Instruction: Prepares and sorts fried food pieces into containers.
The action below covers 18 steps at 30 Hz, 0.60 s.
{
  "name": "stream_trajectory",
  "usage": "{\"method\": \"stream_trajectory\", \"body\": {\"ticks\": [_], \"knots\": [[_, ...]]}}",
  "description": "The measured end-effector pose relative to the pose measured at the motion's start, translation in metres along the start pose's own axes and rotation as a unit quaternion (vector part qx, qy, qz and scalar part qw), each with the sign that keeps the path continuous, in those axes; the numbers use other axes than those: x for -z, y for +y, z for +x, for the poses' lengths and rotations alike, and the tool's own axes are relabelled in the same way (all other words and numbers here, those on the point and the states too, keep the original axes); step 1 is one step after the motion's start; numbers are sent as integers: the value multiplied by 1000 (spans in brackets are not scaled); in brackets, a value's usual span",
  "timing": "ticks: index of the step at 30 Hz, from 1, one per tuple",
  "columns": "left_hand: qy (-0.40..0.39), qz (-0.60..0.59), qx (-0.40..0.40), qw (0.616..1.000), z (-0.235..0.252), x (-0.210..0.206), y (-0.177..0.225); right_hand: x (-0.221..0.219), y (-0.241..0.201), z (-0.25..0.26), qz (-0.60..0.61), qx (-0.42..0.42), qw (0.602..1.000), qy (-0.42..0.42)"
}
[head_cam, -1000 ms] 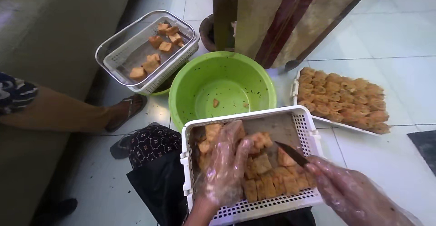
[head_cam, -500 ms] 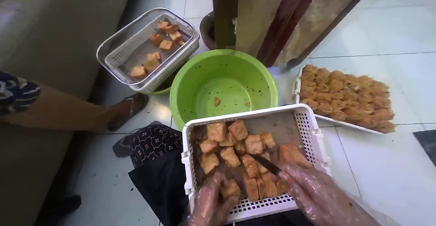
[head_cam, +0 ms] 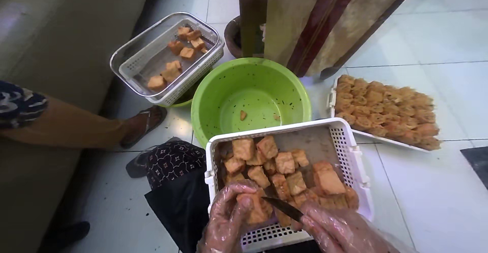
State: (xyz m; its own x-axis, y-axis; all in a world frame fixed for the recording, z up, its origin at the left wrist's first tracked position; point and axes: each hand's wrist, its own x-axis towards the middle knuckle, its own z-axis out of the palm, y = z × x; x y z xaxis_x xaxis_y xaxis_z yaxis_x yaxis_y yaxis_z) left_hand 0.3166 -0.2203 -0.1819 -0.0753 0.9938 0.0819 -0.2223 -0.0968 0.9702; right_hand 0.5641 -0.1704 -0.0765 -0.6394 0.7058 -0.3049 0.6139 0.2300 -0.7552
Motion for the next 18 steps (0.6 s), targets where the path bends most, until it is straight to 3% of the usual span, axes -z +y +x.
{"method": "stream_trajectory", "body": {"ticks": [5, 8, 11, 18], "knots": [[2, 85, -36, 996, 3, 2, 1, 8, 3, -4, -28, -18, 999, 1], [-46, 178, -52, 982, 3, 7, 8, 13, 4, -3, -43, -3, 999, 5], [-75, 149, -53, 985, 5, 8, 15, 10, 3, -1, -84, 15, 996, -16], [66, 59, -29, 996, 3, -7, 9, 4, -10, 3, -71, 21, 997, -35]]}}
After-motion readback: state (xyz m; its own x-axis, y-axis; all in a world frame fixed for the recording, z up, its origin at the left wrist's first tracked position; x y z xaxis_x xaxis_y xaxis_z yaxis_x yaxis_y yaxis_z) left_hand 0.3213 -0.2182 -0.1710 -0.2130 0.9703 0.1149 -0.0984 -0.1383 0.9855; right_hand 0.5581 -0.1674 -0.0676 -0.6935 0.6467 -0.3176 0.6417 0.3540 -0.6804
